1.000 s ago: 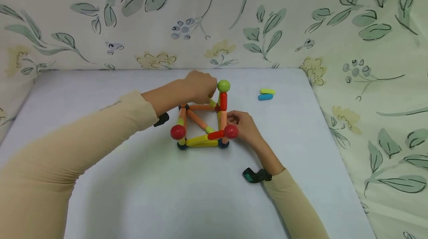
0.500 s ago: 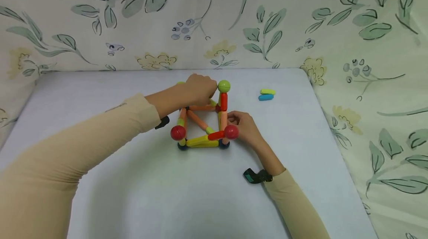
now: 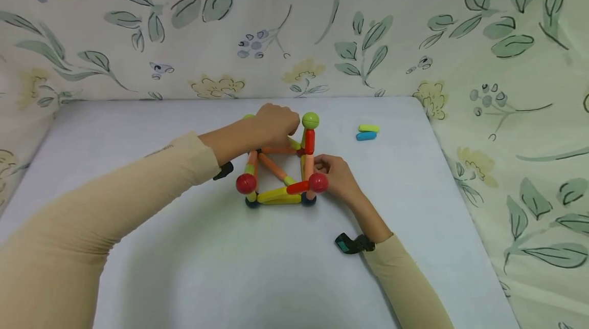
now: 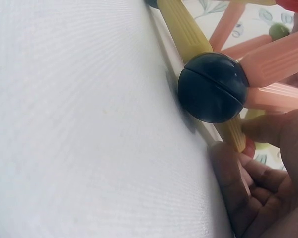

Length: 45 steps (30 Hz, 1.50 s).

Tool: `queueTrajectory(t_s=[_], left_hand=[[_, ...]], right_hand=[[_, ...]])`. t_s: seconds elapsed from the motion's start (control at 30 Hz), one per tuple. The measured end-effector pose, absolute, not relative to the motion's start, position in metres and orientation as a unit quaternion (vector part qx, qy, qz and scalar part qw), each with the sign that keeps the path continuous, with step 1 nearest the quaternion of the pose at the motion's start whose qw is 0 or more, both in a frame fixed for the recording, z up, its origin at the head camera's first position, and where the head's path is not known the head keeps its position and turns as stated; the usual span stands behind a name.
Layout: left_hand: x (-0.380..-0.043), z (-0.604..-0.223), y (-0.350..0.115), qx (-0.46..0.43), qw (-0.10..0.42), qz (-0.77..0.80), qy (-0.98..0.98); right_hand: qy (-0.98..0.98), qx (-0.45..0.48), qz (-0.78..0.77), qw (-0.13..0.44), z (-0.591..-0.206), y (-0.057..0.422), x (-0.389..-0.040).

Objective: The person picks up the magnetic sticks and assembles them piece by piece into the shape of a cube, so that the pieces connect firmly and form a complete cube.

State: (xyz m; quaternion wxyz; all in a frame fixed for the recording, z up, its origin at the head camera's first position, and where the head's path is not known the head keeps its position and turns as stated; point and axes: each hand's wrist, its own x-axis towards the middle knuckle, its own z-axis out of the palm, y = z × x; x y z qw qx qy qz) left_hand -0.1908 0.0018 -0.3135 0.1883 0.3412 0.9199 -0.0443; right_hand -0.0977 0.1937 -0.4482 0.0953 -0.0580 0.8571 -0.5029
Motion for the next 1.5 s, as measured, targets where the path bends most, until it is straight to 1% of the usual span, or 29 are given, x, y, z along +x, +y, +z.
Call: queueTrajectory(t_s=[0.13, 0.27, 0.37, 0.47, 0.57, 0.67, 0.73, 0.83, 0.97, 1.07, 1.13, 1.27, 1.4, 1.5], left_hand=[[-0.188, -0.307, -0.008, 0.344, 0.166, -0.045, 0.923], [-0.178, -0.288, -0.026, 0.341, 0.133, -0.017, 0.930], [-0.165, -0.271, -0.051, 0.313, 0.112, 0.046, 0.942], [-0.150, -0.264, -0.088, 0.268, 0.081, 0.123, 0.952], [-0.134, -0.272, -0.129, 0.226, 0.046, 0.196, 0.953], [-0.120, -0.296, -0.162, 0.187, 0.034, 0.250, 0.949], [-0.112, -0.316, -0.176, 0.169, 0.046, 0.275, 0.945], [-0.106, -0.350, -0.185, 0.153, 0.085, 0.306, 0.936], [-0.110, -0.390, -0.173, 0.142, 0.155, 0.365, 0.907], [-0.118, -0.411, -0.162, 0.121, 0.206, 0.414, 0.879], [-0.121, -0.420, -0.155, 0.101, 0.236, 0.442, 0.860], [-0.125, -0.427, -0.144, 0.075, 0.276, 0.476, 0.832], [-0.124, -0.431, -0.135, 0.063, 0.292, 0.490, 0.819], [-0.122, -0.432, -0.130, 0.065, 0.281, 0.488, 0.824]], right_hand=[[0.858, -0.059, -0.502, 0.094, -0.450, 0.192, -0.098], [0.857, -0.061, -0.503, 0.097, -0.452, 0.191, -0.098], [0.859, -0.062, -0.499, 0.096, -0.453, 0.190, -0.098], [0.863, -0.058, -0.491, 0.097, -0.453, 0.191, -0.099], [0.867, -0.051, -0.485, 0.099, -0.454, 0.192, -0.099], [0.867, -0.046, -0.485, 0.100, -0.454, 0.195, -0.099], [0.868, -0.042, -0.484, 0.101, -0.454, 0.197, -0.098], [0.870, -0.040, -0.481, 0.098, -0.454, 0.200, -0.097], [0.871, -0.038, -0.481, 0.090, -0.457, 0.203, -0.097], [0.866, -0.042, -0.490, 0.091, -0.460, 0.201, -0.098], [0.863, -0.043, -0.494, 0.095, -0.461, 0.198, -0.098], [0.861, -0.039, -0.497, 0.095, -0.462, 0.195, -0.097], [0.861, -0.039, -0.499, 0.091, -0.462, 0.193, -0.095], [0.861, -0.039, -0.498, 0.090, -0.457, 0.195, -0.094]])
